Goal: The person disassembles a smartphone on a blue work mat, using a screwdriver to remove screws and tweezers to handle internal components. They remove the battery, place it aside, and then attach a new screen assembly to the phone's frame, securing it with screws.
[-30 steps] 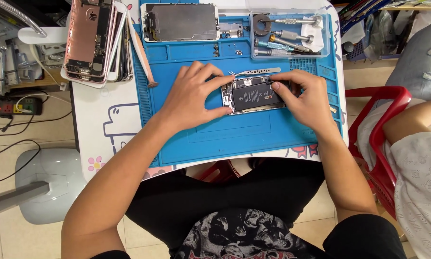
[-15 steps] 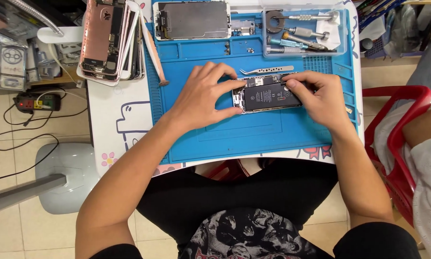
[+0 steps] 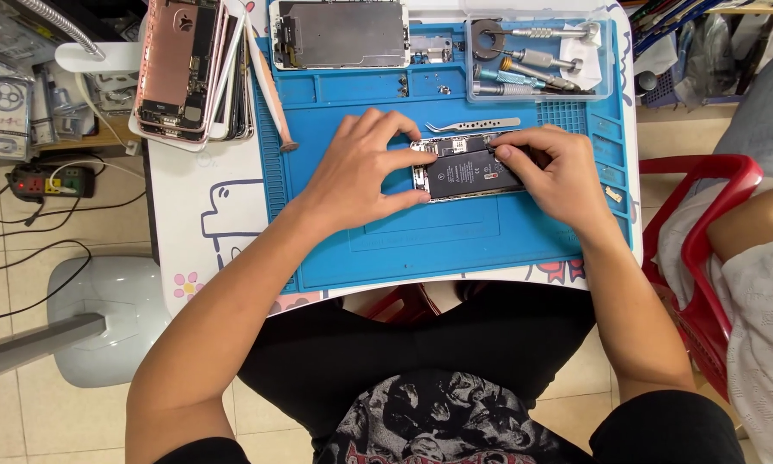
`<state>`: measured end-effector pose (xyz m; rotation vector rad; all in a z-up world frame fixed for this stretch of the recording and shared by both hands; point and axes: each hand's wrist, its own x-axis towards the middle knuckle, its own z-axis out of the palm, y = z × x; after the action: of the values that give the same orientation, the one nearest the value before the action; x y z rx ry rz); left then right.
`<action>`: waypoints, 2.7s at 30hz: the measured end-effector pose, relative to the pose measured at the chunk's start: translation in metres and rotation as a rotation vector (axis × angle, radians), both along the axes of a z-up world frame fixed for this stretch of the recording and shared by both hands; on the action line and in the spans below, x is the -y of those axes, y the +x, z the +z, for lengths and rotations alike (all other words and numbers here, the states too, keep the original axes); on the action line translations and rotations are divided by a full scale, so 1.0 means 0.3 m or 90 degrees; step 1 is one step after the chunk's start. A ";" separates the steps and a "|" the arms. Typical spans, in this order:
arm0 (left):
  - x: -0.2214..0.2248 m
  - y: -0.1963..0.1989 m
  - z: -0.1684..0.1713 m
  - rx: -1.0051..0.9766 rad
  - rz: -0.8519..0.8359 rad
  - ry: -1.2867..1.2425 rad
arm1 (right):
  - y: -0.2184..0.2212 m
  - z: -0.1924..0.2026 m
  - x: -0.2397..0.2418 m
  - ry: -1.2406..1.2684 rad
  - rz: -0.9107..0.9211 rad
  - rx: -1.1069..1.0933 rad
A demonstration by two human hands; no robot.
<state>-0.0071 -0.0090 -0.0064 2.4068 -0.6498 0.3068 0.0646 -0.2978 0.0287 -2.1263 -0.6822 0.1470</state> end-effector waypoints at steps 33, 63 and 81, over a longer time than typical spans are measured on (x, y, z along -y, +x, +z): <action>0.024 -0.010 -0.001 -0.052 0.022 0.006 | 0.011 0.096 0.055 -0.143 0.137 0.152; 0.022 -0.001 -0.009 -0.009 -0.022 0.035 | 0.008 0.035 0.057 -0.228 0.140 0.274; 0.026 -0.017 0.056 -0.131 -0.063 -0.102 | -0.002 0.070 0.063 -0.081 0.164 0.238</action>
<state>-0.0121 -0.0167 0.0104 2.2095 -0.6226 0.0662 0.0641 -0.3168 0.0498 -2.2017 -1.1947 -0.0737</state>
